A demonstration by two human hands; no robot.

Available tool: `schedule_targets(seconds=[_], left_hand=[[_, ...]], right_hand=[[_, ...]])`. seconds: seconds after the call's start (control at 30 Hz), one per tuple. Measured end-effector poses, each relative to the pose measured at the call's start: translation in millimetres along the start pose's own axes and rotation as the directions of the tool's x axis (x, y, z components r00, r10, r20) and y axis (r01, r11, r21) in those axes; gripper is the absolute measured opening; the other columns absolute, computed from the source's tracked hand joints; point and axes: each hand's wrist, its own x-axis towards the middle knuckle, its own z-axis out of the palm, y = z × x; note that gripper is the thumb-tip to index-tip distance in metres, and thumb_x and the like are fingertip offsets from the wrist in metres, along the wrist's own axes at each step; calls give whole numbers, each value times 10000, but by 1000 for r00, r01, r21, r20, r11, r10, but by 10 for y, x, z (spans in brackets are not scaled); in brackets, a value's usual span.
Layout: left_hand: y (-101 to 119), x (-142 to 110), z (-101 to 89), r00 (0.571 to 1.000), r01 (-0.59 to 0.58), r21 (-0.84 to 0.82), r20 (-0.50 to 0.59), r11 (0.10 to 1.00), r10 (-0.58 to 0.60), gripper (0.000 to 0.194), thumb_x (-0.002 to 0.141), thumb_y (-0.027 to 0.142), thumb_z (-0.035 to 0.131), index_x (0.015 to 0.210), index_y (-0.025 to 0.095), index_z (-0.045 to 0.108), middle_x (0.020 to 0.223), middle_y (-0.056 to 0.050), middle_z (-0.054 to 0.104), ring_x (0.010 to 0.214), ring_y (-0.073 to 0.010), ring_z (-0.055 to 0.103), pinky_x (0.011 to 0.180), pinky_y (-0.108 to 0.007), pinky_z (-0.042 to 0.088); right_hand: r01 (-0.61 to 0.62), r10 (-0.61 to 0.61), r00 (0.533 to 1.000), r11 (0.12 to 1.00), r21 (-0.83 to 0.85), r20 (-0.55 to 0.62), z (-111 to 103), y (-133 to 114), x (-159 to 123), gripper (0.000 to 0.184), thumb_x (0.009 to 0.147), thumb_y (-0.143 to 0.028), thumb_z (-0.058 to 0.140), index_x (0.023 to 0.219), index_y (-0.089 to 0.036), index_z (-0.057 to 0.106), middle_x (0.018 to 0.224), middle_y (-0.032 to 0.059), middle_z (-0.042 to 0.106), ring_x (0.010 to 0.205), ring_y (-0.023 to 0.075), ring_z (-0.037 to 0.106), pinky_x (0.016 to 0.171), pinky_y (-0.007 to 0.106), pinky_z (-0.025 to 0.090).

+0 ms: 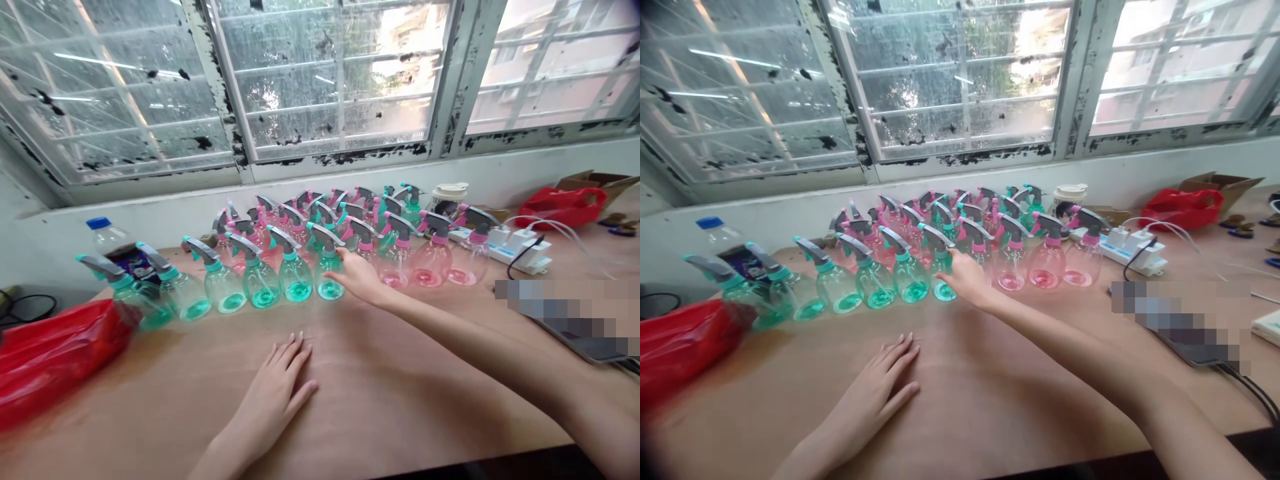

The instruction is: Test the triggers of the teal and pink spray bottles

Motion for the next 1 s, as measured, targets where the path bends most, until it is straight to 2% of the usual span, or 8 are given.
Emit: schedule_targets(seconds=[0.13,0.23,0.33,0.43,0.6,0.8,0.93,1.0], left_hand=[[1,11,10,1000,-9,29,9,1000,9,565,981,511,430,1435,177,466,1524,-144,408,1411,-318,377,1136,-554,329],[-3,9,16,1000,-12,21,-16,1000,12,552,974,516,450,1434,212,469,1523,-129,418,1408,-311,386,1136,-543,334],[-13,1,16,1000,12,18,18,1000,-12,566,973,536,433,1440,218,464,1531,-131,407,1410,-329,377,1130,-571,329],[-44,7,33,1000,20,0,14,1000,-20,546,967,535,445,1430,247,477,1526,-113,425,1401,-333,393,1118,-574,351],[-63,111,46,999,17,-42,-50,999,-19,492,958,518,482,1395,295,510,1498,-89,471,1350,-327,467,1084,-527,419],[102,302,-108,1000,4,-66,-5,998,-4,469,968,503,453,1359,259,542,1427,-112,547,1290,-328,534,1023,-517,486],[168,390,-183,1000,-16,-73,13,997,17,459,965,498,460,1353,266,541,1422,-108,553,1282,-315,546,1019,-500,495],[188,450,-214,999,16,-105,31,994,-13,445,969,486,454,1337,256,551,1419,-104,557,1269,-302,561,1019,-481,500]], right_hand=[[11,-11,1000,1000,9,-26,45,-40,19,629,853,-337,701,1358,-32,480,1274,262,619,1221,369,574,965,463,473],[45,-43,997,998,37,-57,10,-27,-34,666,819,-338,736,1371,-60,488,1348,245,575,1263,358,542,991,455,465],[87,-78,991,993,76,-108,-155,79,-145,526,843,-353,705,1301,-127,578,1318,180,621,1221,302,586,989,409,476],[79,-60,983,992,103,-174,-403,271,-246,317,901,-372,623,1151,-185,677,1129,108,727,993,248,699,904,386,520],[-55,70,970,996,72,-231,-654,535,-241,389,902,-448,593,1160,-169,678,1101,123,736,856,263,727,818,409,542],[-126,124,983,992,-8,-132,-515,535,-82,555,853,-546,629,1236,-145,648,1006,163,756,957,348,712,806,413,527],[-118,114,990,992,-40,-80,-424,506,-18,561,854,-531,640,1252,-136,622,1069,171,735,1018,338,694,818,386,524],[-128,124,990,990,-62,-65,-425,496,-28,537,854,-524,646,1220,-132,632,1094,181,722,1033,344,686,828,397,520]])
